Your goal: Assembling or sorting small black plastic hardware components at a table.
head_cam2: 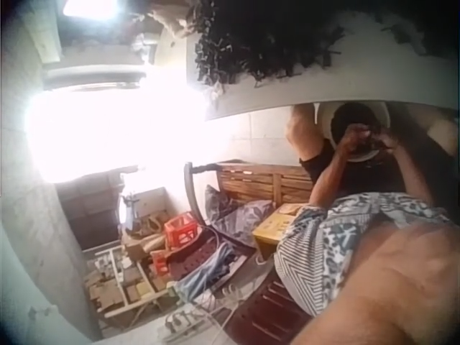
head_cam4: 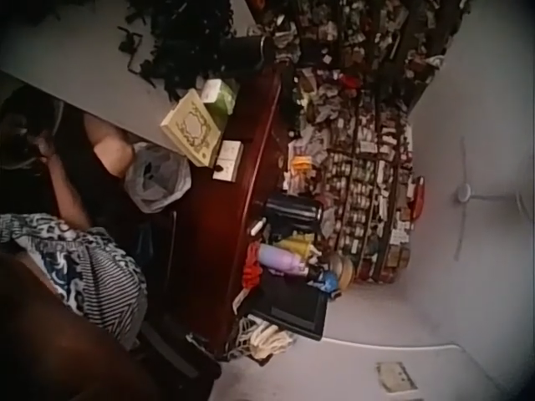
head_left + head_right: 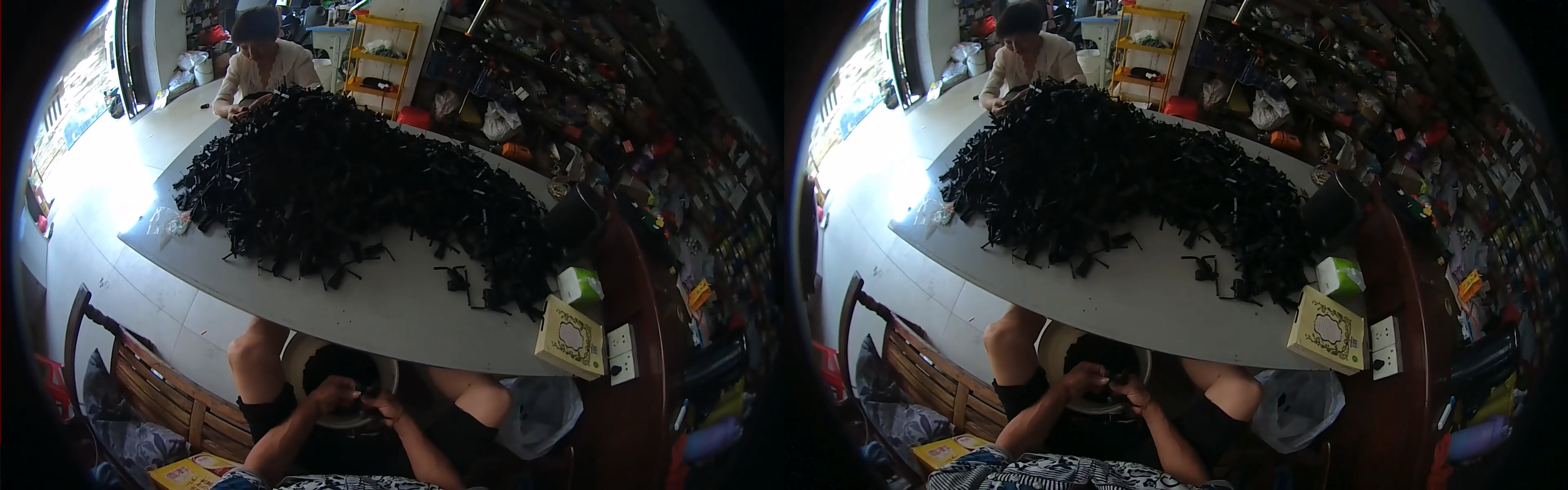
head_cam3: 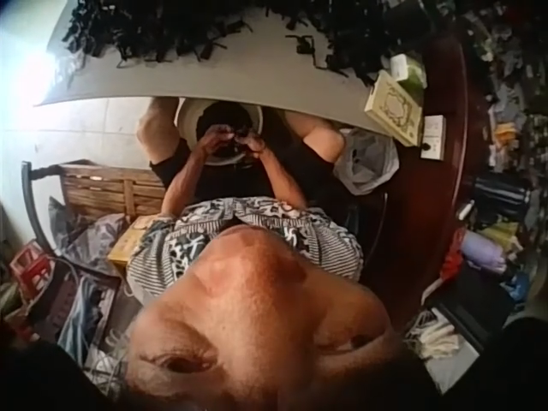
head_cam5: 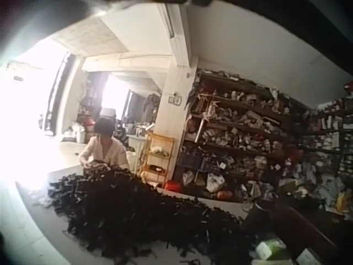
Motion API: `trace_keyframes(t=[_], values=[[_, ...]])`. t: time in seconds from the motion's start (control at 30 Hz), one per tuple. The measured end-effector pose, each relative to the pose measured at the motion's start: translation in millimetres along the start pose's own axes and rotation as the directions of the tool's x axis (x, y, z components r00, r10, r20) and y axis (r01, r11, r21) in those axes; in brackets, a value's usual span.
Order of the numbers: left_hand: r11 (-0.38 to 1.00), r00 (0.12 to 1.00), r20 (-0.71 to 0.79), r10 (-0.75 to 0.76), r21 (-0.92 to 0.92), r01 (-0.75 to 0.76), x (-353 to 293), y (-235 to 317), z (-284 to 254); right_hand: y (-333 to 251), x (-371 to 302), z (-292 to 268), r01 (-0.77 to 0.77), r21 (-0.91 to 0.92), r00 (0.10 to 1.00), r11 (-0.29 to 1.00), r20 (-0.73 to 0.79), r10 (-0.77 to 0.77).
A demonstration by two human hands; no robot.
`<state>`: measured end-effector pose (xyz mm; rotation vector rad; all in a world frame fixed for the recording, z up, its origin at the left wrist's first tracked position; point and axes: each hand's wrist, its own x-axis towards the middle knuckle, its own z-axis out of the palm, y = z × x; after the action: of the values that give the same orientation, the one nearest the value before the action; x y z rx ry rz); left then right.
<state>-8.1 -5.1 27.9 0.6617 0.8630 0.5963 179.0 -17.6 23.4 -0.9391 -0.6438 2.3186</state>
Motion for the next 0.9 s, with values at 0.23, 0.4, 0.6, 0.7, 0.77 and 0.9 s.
trace_keyframes(t=[0.23, 0.4, 0.6, 0.7, 0.77, 0.9], values=[[0.997, 0.990, -0.137, 0.038, 0.076, -0.028, -4.8, 14.4, 20.4, -0.9, 2.3, 16.7, 0.309, -0.346, 0.830, 0.886, -0.357, -0.429], [0.963, 0.973, 0.014, 0.232, 0.138, -0.231, 5.9, -21.0, 4.0, 12.9, 10.4, 17.1, 0.368, -0.481, 0.784, 0.796, -0.301, -0.544], [0.943, 0.961, -0.179, 0.210, 0.297, -0.151, 2.2, -2.9, 27.5, 1.4, 7.9, 22.4, 0.316, -0.398, 0.817, 0.861, -0.348, -0.460], [0.988, 0.948, -0.288, 0.133, 0.117, -0.103, 3.0, -6.4, 27.8, -0.8, 7.8, 28.0, 0.308, -0.403, 0.825, 0.862, -0.338, -0.453], [0.981, 0.910, -0.367, 0.194, 0.078, -0.178, 6.5, 1.8, 34.5, -4.9, 11.3, 28.1, 0.320, -0.451, 0.811, 0.833, -0.324, -0.488], [0.983, 0.904, -0.384, 0.186, 0.070, -0.172, 23.1, -14.6, 23.8, 5.5, 21.9, 11.9, 0.305, -0.452, 0.809, 0.838, -0.342, -0.478]])
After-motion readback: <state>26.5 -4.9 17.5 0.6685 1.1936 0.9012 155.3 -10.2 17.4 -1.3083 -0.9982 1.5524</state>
